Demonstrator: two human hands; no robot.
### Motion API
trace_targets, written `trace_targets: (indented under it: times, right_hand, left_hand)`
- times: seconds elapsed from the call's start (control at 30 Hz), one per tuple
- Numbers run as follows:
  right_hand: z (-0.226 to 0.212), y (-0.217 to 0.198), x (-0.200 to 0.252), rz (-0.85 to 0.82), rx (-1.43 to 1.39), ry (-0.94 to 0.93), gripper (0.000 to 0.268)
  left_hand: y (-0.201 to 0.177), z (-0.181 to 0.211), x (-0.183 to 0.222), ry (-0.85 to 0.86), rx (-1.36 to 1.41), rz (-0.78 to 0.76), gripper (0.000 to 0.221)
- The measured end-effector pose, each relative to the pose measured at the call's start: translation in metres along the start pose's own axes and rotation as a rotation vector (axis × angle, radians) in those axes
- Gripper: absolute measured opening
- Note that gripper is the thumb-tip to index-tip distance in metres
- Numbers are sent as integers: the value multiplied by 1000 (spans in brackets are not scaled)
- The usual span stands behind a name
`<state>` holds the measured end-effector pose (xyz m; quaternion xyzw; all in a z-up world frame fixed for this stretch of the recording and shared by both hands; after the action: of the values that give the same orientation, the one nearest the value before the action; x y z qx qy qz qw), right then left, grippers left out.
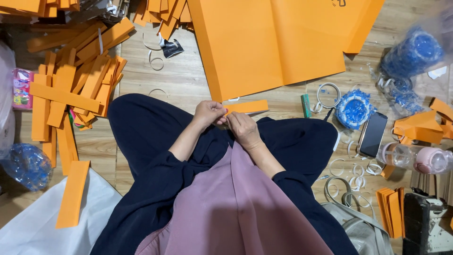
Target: A person sits on the floor and assembles orange folders by folding and sealing the bottom flaps.
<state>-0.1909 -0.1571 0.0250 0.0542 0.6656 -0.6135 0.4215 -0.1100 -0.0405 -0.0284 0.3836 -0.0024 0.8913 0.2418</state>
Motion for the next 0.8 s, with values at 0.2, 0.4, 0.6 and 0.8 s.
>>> trace_targets:
  times: [0.2, 0.4, 0.6, 0.8]
  right_hand:
    - [3, 2, 2, 24, -77, 89, 6]
    - [34, -7, 16, 236, -342, 613, 11]
    - [114, -82, 33, 1068, -630, 1381, 26]
    - [172, -177, 117, 794, -160, 1023, 17]
  left_hand:
    - [3, -9, -8, 62, 46, -6, 22]
    - [0, -13, -16, 108, 144, 35, 22]
    - [-9, -4, -9, 114, 167, 137, 29]
    - [-13, 12, -7, 163, 325, 220, 10]
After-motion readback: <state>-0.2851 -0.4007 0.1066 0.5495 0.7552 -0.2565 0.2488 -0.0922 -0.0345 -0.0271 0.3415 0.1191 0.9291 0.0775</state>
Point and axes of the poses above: each hand's wrist, its own x-axis away from the middle knuckle, its own y-axis out of the palm, z = x × y, the point moved 2 cm from there along -x, towards the middle knuckle, and after that the axes turned 11 degrees about -y, right-handed, at the moved point
